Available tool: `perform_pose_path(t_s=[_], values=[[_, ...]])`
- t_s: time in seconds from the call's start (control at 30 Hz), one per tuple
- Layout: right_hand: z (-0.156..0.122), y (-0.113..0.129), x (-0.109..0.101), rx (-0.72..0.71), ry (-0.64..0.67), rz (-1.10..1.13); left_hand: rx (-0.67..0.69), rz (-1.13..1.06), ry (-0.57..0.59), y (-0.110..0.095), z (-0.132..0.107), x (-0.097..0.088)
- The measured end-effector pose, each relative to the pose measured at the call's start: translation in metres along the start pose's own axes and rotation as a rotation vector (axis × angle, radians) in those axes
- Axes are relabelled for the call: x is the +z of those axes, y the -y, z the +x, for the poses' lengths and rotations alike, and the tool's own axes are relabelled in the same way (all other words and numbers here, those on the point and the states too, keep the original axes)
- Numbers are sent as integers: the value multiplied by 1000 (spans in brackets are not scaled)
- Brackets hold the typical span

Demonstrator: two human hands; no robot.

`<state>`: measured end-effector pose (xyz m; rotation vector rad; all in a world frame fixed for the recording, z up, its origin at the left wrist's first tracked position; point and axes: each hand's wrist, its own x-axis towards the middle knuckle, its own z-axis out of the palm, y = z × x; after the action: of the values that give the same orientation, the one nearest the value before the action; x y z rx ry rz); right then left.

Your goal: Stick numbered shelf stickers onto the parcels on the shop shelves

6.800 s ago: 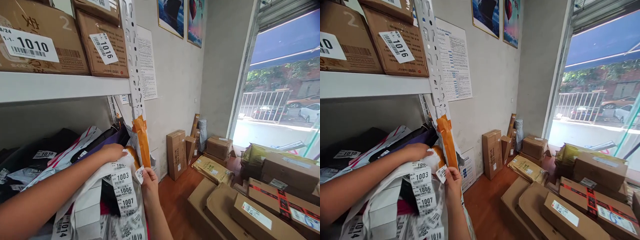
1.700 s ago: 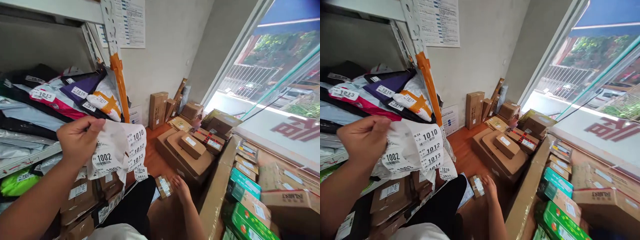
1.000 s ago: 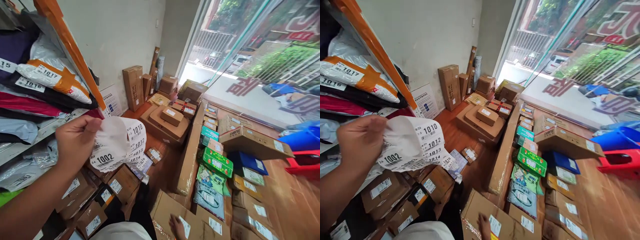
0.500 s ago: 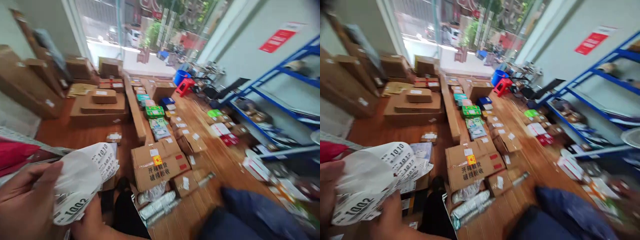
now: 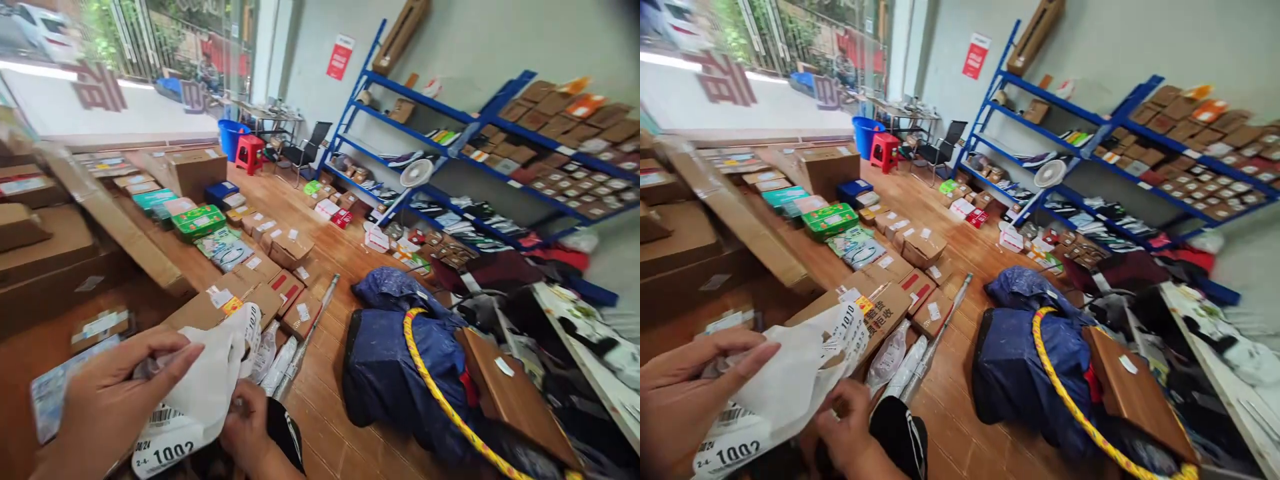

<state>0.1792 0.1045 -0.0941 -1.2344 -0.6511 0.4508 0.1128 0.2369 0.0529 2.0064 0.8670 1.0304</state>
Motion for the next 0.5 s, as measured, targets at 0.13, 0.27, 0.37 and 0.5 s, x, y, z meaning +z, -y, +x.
perform_pose_path(t_s=[0.13,0.27,0.37,0.5], values=[[27,37,-92,-72,-405,-17,354,-183,395,-60,22,62],[61,72,-184,88,-188,90,648,-253,642,-103,35,150],[87,88,-257,299,33,157,718,-199,775,-132,42,228],[121,106,-359,379,75,181,648,11,867,-172,59,326]])
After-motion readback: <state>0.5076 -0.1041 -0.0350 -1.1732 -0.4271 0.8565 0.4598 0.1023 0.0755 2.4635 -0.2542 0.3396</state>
